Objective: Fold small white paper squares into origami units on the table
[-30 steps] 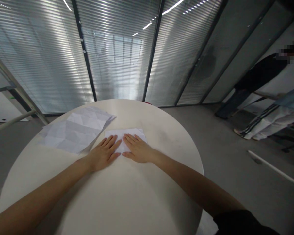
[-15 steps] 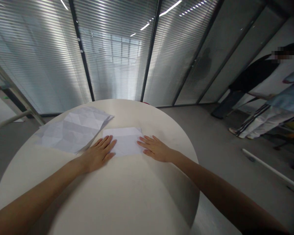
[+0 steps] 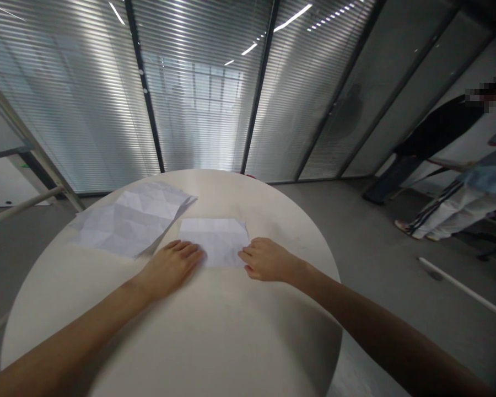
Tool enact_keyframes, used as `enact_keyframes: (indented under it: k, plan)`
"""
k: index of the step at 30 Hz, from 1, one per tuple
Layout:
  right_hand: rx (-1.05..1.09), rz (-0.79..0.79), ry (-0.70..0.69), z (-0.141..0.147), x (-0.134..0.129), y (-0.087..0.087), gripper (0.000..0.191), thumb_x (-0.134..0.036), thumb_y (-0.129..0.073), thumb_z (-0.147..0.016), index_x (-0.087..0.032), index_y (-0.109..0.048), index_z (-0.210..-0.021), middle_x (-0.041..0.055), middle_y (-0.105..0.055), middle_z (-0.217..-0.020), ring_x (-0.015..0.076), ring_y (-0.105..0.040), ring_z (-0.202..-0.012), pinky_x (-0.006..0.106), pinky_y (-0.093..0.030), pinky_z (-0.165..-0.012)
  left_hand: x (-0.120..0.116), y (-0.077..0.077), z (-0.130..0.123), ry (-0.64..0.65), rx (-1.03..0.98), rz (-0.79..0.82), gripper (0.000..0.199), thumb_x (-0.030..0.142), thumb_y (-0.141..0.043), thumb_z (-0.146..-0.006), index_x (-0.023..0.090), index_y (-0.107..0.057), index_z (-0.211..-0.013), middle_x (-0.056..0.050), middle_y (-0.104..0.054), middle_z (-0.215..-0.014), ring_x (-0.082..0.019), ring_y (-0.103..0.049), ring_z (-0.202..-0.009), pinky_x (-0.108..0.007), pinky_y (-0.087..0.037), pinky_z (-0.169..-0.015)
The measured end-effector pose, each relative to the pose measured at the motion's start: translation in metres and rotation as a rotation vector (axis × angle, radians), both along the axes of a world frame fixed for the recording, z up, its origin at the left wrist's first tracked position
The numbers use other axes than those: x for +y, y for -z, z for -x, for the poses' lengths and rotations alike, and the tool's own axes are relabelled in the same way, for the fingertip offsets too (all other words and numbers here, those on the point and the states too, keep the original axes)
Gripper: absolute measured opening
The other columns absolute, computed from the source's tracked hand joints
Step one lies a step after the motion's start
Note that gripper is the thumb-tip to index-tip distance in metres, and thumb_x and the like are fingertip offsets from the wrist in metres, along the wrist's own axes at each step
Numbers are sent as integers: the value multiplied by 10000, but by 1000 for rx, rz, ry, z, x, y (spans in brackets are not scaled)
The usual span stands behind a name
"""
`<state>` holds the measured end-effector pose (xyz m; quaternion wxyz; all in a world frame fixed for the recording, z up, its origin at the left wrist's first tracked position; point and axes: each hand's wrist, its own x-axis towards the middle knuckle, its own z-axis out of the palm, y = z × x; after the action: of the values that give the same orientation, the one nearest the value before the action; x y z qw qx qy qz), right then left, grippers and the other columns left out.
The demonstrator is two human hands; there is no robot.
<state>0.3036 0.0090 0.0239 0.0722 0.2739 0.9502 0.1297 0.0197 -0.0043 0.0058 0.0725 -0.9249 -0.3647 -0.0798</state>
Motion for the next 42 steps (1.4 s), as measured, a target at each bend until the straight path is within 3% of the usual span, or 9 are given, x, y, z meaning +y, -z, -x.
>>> enact_keyframes:
  k: [5,11,17,24,28,32,36,39,42]
  plan:
    - [-39,-10,-10,15,-6,-3,227,-306,-525,-865,-114,-617,-944,97,-682,-764,226,-633,-694,323,-379,-620,-3,0,-24,34,5,-19,289,376,-459,-924,180,-560,-1111,-94,-642,-1069,-246,-613,-981,-397,-497,-830]
    - [-5,-90,-94,27,-11,-4,112,-122,-487,-883,-124,-599,-875,77,-663,-708,200,-615,-681,318,-385,-622,3,12,-26,95,118,-166,217,246,-419,-936,124,-579,-1017,-108,-657,-869,-218,-647,-748,-316,-494,-610]
    - [699,-108,-90,31,-5,-12,176,-234,-531,-893,-199,-603,-1050,55,-687,-858,194,-620,-842,359,-453,-814,1,0,-15,31,-82,-224,194,137,-446,-889,128,-629,-952,-78,-689,-787,-191,-645,-649,-282,-469,-576]
    - [1660,591,159,38,33,-7,1039,-457,-823,-568,-268,-243,-1408,122,-415,-1399,258,-466,-1238,452,-385,-1029,-2,-36,0,-388,-973,156,298,381,-556,-846,148,-668,-697,22,-577,-541,-95,-502,-485,-189,-350,-459]
    - [1726,993,230,53,35,-4,852,-422,-795,-609,-261,-349,-1316,93,-569,-1238,244,-600,-1050,431,-490,-910,2,-32,-1,-440,-1426,491,272,423,-649,-756,153,-663,-730,22,-614,-615,-105,-528,-532,-195,-393,-483]
    - [1595,1023,445,62,30,-1,595,-330,-678,-743,-230,-389,-1254,76,-665,-1027,223,-655,-861,398,-544,-766,8,-16,-6,-453,-1617,695,315,427,-713,-693,156,-670,-847,11,-659,-673,-134,-601,-594,-229,-470,-557]
    - [1391,784,706,57,34,10,634,-197,-579,-797,-229,-264,-1346,69,-658,-961,183,-650,-758,325,-533,-660,12,-3,-5,-534,-1386,694,453,454,-641,-753,145,-614,-1083,-30,-691,-712,-188,-649,-613,-290,-508,-569]
    - [1143,651,737,49,39,20,682,-178,-575,-792,-205,-230,-1379,44,-653,-889,169,-634,-706,305,-512,-645,11,3,-1,-583,-909,320,606,370,-635,-773,197,-444,-1321,-104,-703,-989,-255,-672,-801,-389,-532,-696]
    - [918,473,734,44,39,24,720,-219,-617,-771,-191,-249,-1389,55,-645,-936,190,-634,-781,333,-505,-721,9,8,1,-411,-498,-74,636,327,-613,-806,244,-371,-1388,-137,-448,-1412,-334,-459,-1245,-513,-408,-982]
